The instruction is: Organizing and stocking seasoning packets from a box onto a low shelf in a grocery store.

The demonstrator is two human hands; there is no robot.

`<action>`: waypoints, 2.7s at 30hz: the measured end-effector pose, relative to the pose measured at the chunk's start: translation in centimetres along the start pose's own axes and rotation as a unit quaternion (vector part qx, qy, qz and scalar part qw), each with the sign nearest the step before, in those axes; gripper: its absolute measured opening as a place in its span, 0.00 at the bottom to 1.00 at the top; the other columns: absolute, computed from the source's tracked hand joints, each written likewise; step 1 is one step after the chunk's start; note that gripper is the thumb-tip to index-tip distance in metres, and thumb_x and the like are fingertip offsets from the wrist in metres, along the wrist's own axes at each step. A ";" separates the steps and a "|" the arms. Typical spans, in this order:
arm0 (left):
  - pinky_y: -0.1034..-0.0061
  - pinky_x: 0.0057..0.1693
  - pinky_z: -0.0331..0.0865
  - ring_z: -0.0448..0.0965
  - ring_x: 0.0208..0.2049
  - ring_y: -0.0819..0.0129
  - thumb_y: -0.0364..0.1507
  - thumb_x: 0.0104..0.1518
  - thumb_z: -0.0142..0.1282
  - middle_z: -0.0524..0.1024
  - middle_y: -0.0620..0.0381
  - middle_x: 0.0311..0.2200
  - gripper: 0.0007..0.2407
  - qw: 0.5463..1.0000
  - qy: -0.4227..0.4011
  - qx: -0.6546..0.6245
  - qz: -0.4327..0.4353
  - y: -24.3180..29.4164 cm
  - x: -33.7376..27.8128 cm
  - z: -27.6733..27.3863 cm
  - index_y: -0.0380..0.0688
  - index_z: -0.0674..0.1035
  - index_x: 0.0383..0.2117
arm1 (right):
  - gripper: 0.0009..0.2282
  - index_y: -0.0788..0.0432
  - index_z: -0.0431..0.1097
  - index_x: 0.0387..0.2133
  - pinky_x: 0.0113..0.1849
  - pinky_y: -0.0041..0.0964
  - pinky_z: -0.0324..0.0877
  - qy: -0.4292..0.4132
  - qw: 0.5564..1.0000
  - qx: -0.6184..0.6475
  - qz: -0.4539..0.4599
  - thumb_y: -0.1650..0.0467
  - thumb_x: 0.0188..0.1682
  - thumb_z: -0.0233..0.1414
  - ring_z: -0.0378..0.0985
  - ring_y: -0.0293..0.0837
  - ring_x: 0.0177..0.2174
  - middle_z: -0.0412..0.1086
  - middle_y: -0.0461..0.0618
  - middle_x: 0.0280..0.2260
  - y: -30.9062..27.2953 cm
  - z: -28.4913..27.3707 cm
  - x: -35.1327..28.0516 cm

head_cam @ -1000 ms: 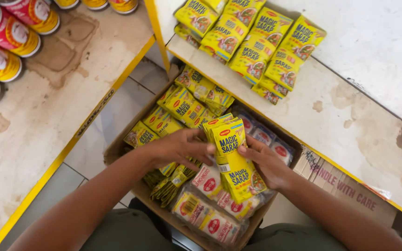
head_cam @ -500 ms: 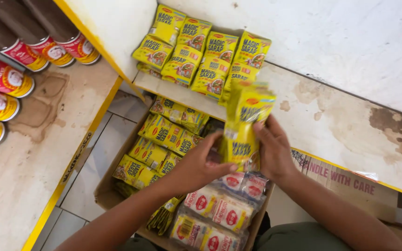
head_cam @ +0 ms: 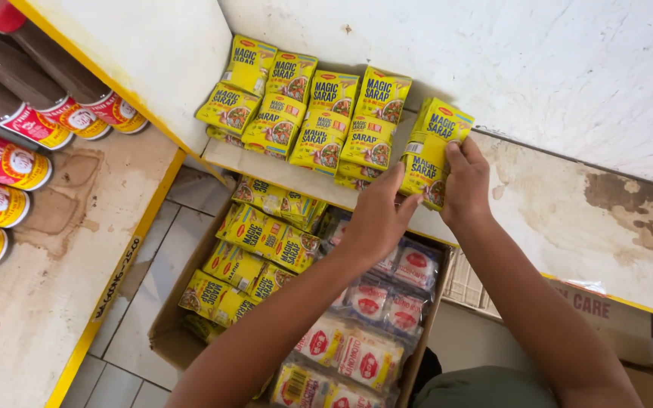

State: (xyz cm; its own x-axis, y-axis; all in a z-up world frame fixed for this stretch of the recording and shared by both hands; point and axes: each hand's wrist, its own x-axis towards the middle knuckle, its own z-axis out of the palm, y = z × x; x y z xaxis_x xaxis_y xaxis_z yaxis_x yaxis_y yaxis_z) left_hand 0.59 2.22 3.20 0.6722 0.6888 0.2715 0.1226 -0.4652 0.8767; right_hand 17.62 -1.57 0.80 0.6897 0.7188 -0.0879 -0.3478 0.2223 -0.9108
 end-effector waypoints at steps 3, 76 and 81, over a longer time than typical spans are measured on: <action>0.61 0.56 0.73 0.77 0.53 0.40 0.29 0.61 0.57 0.73 0.34 0.53 0.21 0.996 0.025 0.070 0.041 -0.2 -0.1 0.4 0.27 0.69 0.57 | 0.10 0.65 0.67 0.49 0.41 0.36 0.78 0.005 1.000 -0.013 0.016 0.73 0.60 0.42 0.79 0.40 0.38 0.74 0.51 0.42 1.0 -0.2 1.3; 0.67 0.52 0.73 0.79 0.45 0.63 0.33 0.57 0.63 0.78 0.46 0.45 0.24 0.932 0.191 -0.045 -0.303 -17.9 -15.8 -17.0 0.31 0.66 0.54 | 0.21 0.64 0.63 0.55 0.51 0.51 0.69 -0.418 0.679 -0.587 -0.141 0.71 0.48 0.56 0.72 0.63 0.50 0.69 0.65 0.49 9.5 11.1 -12.0; 0.68 0.51 0.73 0.79 0.44 0.63 0.27 0.59 0.58 0.79 0.47 0.44 0.16 0.861 0.258 -0.244 -0.365 -17.5 -15.0 -14.2 0.31 0.71 0.50 | 0.33 0.65 0.58 0.59 0.48 0.55 0.68 -0.406 0.662 -0.603 -0.182 0.66 0.40 0.62 0.70 0.66 0.48 0.65 0.68 0.51 10.7 12.3 -13.3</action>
State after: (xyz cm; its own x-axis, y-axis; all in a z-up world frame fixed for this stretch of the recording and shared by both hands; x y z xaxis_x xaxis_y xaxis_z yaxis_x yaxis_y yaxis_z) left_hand -22.03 7.93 -10.62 0.1163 0.9126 -0.3920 -0.0315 0.3978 0.9169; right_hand -3.11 -0.65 -2.78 -0.1499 0.9884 0.0263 0.8456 0.1419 -0.5147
